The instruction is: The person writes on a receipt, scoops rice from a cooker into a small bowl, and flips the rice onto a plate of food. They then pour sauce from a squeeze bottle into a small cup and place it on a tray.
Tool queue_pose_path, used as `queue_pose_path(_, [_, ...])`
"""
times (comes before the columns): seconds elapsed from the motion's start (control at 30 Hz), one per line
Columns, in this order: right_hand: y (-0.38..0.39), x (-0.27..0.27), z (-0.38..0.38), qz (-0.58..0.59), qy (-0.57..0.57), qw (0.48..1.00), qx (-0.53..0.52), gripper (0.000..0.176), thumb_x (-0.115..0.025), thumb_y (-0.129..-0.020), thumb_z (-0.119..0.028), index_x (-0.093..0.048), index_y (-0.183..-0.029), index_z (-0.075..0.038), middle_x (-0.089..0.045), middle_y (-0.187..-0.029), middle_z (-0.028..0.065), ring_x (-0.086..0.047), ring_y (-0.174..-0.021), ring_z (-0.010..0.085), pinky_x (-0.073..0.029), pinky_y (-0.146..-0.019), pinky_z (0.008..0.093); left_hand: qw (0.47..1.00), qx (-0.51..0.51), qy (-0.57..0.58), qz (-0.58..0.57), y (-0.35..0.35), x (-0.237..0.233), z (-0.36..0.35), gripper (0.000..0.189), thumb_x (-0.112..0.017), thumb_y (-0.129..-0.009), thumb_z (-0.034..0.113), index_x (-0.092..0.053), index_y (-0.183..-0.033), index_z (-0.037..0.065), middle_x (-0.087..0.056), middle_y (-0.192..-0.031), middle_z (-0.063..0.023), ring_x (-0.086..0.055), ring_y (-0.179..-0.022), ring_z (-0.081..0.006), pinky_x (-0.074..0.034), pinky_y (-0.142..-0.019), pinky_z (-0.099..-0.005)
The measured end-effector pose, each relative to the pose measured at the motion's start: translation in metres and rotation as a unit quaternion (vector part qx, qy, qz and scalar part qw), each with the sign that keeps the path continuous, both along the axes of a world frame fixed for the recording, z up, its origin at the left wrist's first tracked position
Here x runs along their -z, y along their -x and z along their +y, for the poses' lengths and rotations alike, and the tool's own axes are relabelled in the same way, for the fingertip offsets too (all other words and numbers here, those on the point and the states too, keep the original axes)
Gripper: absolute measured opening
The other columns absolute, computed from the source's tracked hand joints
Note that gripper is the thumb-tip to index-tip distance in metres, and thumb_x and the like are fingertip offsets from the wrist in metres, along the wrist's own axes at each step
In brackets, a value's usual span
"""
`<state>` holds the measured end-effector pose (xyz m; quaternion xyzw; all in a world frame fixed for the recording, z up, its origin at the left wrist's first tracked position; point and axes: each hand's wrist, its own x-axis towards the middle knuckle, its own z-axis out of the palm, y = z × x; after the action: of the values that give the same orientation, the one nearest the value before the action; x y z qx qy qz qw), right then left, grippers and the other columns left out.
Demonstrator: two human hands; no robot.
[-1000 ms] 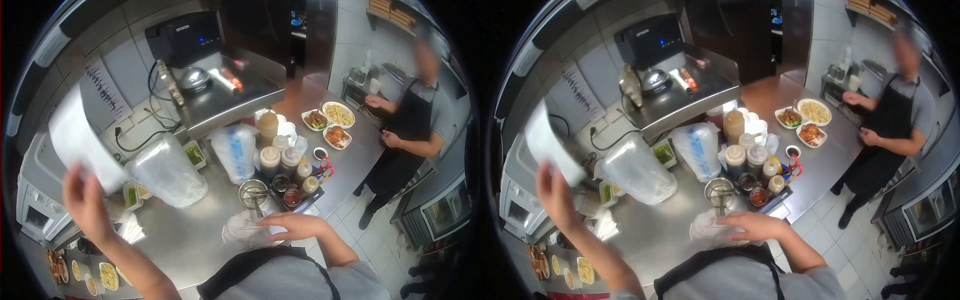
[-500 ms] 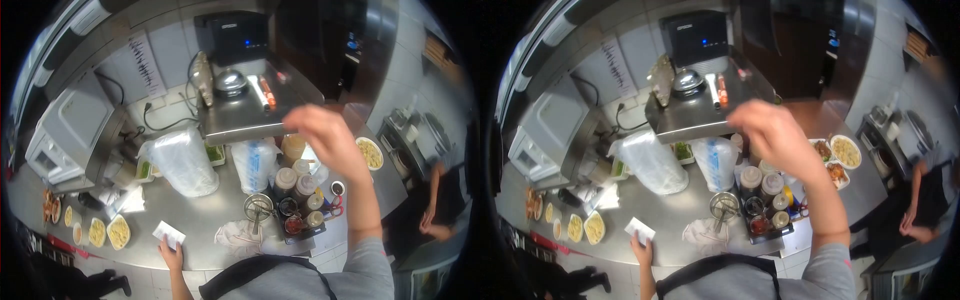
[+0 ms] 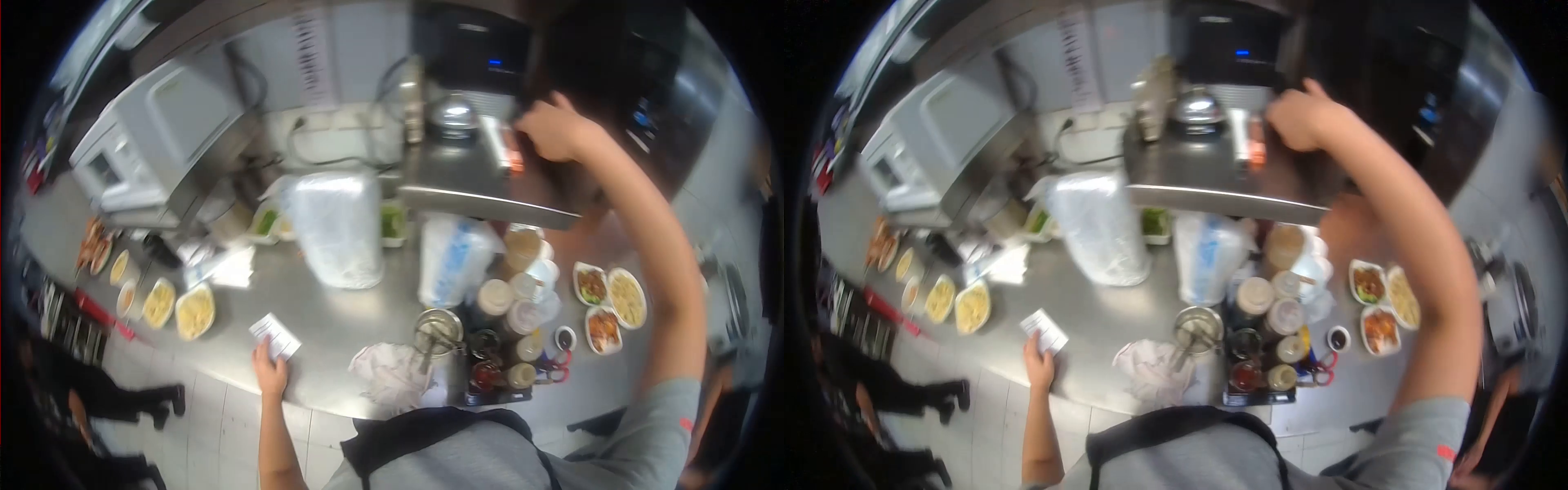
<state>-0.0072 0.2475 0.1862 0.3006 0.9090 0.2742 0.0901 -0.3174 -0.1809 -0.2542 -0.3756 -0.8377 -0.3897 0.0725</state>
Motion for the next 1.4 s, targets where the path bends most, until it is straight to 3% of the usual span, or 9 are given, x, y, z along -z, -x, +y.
queue_pose_path(0.67, [-0.094,0.033,-0.112,0.1,-0.113,0.983,-0.104,0.044,-0.05,-0.073,0.007,-0.054,-0.115,-0.004,-0.052,-0.122,0.0125,-0.039,-0.127,0.0272,-0.02,-0.107,0.0443,0.999,-0.013,0.043,-0.006,0.001,-0.011,-0.004,0.055,-0.064,-0.071,0.022,-0.05,-0.122,0.008,-0.049,-0.127,-0.0138,-0.035,-0.128,-0.0322,-0.021,-0.105,-0.0506])
queue_pose_path(0.87, [-0.132,0.057,-0.088,0.217,-0.179,0.942,-0.183,0.022,-0.053,-0.086,-0.004,-0.06,-0.108,-0.003,-0.058,-0.113,0.0111,-0.05,-0.114,0.0256,-0.036,-0.099,0.0369,0.998,-0.001,0.056,-0.007,0.004,-0.008,-0.006,0.053,-0.063,-0.074,0.021,-0.049,-0.123,0.007,-0.048,-0.126,-0.0131,-0.033,-0.129,-0.0333,-0.019,-0.105,-0.0517])
queue_pose_path(1.0, [-0.147,0.079,-0.127,0.672,-0.078,0.686,-0.269,0.011,-0.054,-0.086,-0.002,-0.061,-0.093,0.003,-0.064,-0.09,0.0145,-0.059,-0.093,0.0256,-0.046,-0.083,0.0395,0.997,0.009,0.07,-0.017,0.008,-0.002,-0.007,0.052,-0.06,-0.076,0.017,-0.047,-0.125,0.008,-0.046,-0.128,-0.0121,-0.03,-0.131,-0.0321,-0.018,-0.105,-0.0521])
queue_pose_path(1.1, [-0.105,0.116,-0.184,0.693,0.371,0.435,-0.439,0.013,-0.049,-0.086,-0.003,-0.059,-0.078,0.001,-0.062,-0.074,0.0143,-0.059,-0.079,0.0267,-0.05,-0.071,0.039,0.995,0.023,0.091,-0.036,0.012,0.0,-0.009,0.052,-0.058,-0.078,0.015,-0.044,-0.128,0.008,-0.043,-0.13,-0.0115,-0.026,-0.132,-0.031,-0.017,-0.106,-0.0519])
queue_pose_path(1.13, [-0.058,0.141,-0.203,0.758,0.302,0.402,-0.416,0.017,-0.046,-0.088,-0.013,-0.052,-0.075,-0.004,-0.06,-0.074,0.0127,-0.052,-0.059,0.0165,-0.042,-0.057,0.0294,0.995,0.026,0.09,-0.04,0.012,-0.001,-0.009,0.053,-0.058,-0.078,0.015,-0.043,-0.128,0.008,-0.043,-0.129,-0.0114,-0.026,-0.132,-0.0309,-0.017,-0.106,-0.0518])
queue_pose_path(1.2, [0.002,0.197,-0.227,0.774,0.431,0.367,-0.284,0.018,-0.051,-0.081,-0.02,-0.053,-0.09,-0.004,-0.061,-0.087,0.0101,-0.057,-0.067,0.0182,-0.048,-0.064,0.0345,0.995,0.025,0.087,-0.045,0.012,0.0,-0.008,0.053,-0.059,-0.078,0.016,-0.043,-0.128,0.008,-0.043,-0.129,-0.0113,-0.026,-0.132,-0.0308,-0.017,-0.106,-0.0517])
queue_pose_path(1.27, [0.07,0.259,-0.239,0.6,0.771,0.059,-0.203,0.037,-0.053,-0.081,-0.022,-0.052,-0.11,0.0,-0.059,-0.098,0.0132,-0.062,-0.082,0.0298,-0.051,-0.079,0.0454,0.995,0.024,0.087,-0.039,0.011,0.002,-0.008,0.054,-0.059,-0.078,0.016,-0.042,-0.129,0.009,-0.043,-0.13,-0.0112,-0.025,-0.132,-0.0309,-0.017,-0.106,-0.0517])
queue_pose_path(1.33, [0.131,0.318,-0.265,0.526,0.787,0.305,-0.102,0.042,-0.052,-0.086,-0.022,-0.046,-0.119,0.002,-0.06,-0.102,0.0167,-0.061,-0.092,0.0296,-0.047,-0.084,0.0429,0.996,0.025,0.077,-0.045,0.011,-0.003,-0.009,0.054,-0.06,-0.076,0.015,-0.043,-0.127,0.008,-0.043,-0.129,-0.0111,-0.025,-0.132,-0.0313,-0.017,-0.106,-0.0522])
queue_pose_path(1.4, [0.163,0.385,-0.276,0.496,0.786,0.36,-0.084,0.025,-0.053,-0.087,-0.012,-0.053,-0.107,0.003,-0.063,-0.099,0.018,-0.061,-0.095,0.0292,-0.047,-0.087,0.0403,0.996,0.025,0.065,-0.05,0.011,-0.004,-0.009,0.053,-0.061,-0.075,0.014,-0.045,-0.125,0.007,-0.044,-0.129,-0.0109,-0.025,-0.132,-0.0316,-0.017,-0.106,-0.0527])
